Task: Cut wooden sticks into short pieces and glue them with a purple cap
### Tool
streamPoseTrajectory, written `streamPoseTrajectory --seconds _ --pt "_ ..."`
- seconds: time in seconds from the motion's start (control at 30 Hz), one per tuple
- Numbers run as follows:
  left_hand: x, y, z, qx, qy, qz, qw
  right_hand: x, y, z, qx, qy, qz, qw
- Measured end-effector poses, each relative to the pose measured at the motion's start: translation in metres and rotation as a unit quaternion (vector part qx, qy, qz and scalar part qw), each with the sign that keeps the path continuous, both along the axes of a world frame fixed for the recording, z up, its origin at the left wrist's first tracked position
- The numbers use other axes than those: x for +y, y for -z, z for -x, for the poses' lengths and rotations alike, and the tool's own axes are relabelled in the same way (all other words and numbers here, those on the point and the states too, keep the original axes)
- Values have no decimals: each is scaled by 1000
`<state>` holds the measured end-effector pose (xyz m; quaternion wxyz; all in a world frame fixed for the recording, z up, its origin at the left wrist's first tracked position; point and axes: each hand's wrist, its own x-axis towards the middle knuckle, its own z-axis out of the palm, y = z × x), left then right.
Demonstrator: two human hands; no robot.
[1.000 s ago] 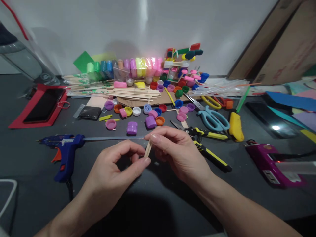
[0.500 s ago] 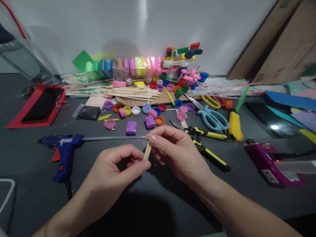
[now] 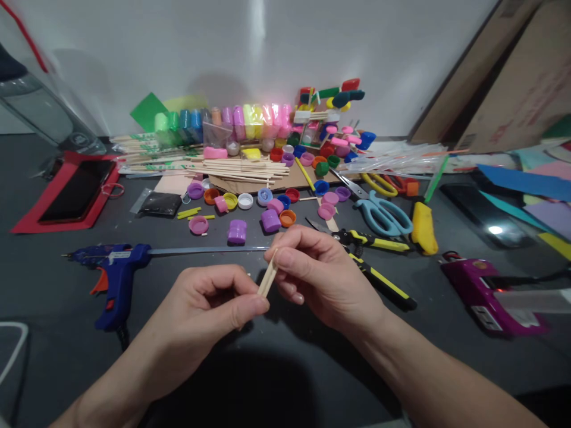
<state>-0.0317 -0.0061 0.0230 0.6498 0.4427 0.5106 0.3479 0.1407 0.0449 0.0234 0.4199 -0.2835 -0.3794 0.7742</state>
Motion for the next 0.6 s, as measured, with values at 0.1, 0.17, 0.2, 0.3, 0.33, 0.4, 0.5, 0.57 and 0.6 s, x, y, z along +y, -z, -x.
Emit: streamPoseTrajectory --seconds 0.1,0.17,0.2,0.3,0.33,0.4,0.5,0.57,0.6 --pt "1 -1 1 1 4 1 1000 0 0 0 4 -2 -3 1000" --pt "1 -1 0 2 5 1 1000 0 -1 0 0 -2 -2 1000" --pt "2 -2 0 3 4 0 1000 0 -1 0 -4 -1 0 1000" --pt "3 -3 -1 7 -2 -6 1000 -1 -1 -1 -10 -3 2 1000" --pt "3 -3 -1 10 -2 -9 1000 0 -1 -2 -12 -9 -2 1000" --pt "3 -4 -1 15 -3 -13 1000 1 -1 -3 -13 -18 -12 1000" --pt "4 -4 -1 21 -12 -12 1000 5 -1 -6 -33 1 -35 999" --pt "4 -4 -1 19 -17 -13 1000 6 -2 -9 -63 9 -57 996" --pt "4 -5 -2 18 -18 -13 1000 6 -2 -10 -78 6 -69 995"
